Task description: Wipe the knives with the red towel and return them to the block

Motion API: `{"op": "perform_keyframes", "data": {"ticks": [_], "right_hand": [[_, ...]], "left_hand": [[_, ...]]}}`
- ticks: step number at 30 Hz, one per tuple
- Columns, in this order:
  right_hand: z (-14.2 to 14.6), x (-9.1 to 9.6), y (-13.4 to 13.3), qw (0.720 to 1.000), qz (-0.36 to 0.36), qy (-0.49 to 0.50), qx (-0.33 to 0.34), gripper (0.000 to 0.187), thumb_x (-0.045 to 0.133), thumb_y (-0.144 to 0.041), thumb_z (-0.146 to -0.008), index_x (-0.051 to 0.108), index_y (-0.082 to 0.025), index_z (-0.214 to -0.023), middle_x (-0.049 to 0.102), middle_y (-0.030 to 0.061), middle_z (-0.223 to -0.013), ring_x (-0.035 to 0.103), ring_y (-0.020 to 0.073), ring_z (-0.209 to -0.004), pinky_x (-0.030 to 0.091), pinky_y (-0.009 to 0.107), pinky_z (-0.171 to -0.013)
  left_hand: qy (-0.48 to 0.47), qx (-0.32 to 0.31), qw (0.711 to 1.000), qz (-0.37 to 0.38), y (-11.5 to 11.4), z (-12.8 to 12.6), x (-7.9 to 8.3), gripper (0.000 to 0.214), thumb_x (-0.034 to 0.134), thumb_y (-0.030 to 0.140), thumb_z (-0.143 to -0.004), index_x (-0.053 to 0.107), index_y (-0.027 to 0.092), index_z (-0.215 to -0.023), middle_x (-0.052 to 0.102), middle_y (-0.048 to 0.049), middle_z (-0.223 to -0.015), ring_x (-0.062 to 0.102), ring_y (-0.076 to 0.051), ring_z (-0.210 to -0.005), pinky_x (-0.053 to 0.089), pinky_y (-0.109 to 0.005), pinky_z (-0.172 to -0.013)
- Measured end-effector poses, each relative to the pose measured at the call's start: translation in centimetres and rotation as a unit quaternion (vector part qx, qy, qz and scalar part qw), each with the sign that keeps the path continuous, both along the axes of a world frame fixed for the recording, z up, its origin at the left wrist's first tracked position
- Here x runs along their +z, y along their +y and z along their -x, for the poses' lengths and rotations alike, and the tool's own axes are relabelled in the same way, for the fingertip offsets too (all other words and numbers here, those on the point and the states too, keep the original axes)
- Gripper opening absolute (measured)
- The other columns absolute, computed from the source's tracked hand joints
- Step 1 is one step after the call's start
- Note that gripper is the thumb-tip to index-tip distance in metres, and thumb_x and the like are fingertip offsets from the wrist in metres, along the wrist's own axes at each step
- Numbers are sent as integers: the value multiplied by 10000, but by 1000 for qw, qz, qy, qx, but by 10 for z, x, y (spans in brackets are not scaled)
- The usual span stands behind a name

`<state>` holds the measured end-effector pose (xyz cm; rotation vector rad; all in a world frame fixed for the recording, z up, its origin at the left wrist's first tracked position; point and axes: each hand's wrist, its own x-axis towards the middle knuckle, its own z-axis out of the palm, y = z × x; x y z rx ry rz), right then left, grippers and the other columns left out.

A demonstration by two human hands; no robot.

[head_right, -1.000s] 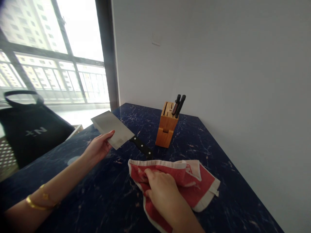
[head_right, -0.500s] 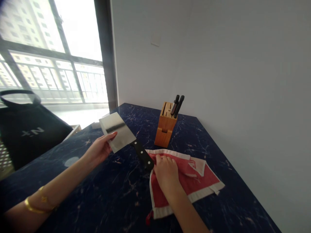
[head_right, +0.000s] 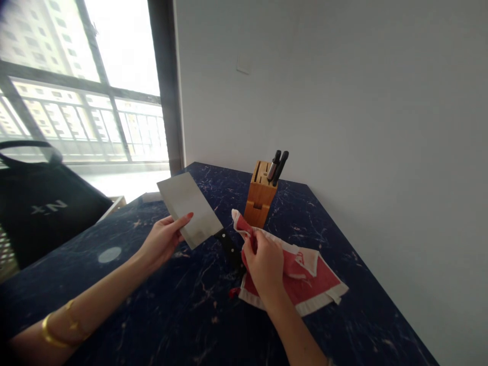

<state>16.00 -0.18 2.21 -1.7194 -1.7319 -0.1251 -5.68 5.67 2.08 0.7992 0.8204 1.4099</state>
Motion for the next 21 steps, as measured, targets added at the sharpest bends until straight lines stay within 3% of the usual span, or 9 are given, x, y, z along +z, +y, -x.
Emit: {"op": "perform_keyframes", "data": {"ticks": [12, 18, 21], "right_hand": [[18, 2, -5, 998, -5, 18, 52, 273, 443, -360, -821, 621, -193, -945, 600, 39, -728, 517, 183, -702, 358, 295, -681], [16, 6, -6, 993, -19, 65, 96, 373, 279, -326, -912, 633, -207, -907, 586, 54, -794, 504, 190, -784, 359, 329, -759], [14, 6, -4, 991, -28, 100, 90, 289, 385, -354, -878, 633, -214, -929, 544, 60, -871, 494, 195, -845, 373, 333, -780]], "left_hand": [[29, 23, 996, -79, -23, -14, 9, 286, 727, 303, -635, 684, 128, -858, 711, -61, -789, 657, -208, -672, 545, -281, -596], [54, 16, 994, -90, -24, -14, 5, 240, 704, 312, -661, 687, 142, -829, 708, -47, -772, 644, -200, -671, 534, -286, -612], [81, 18, 991, -103, -26, -15, 4, 218, 690, 308, -678, 690, 152, -831, 703, -35, -765, 636, -188, -669, 525, -269, -616]]}}
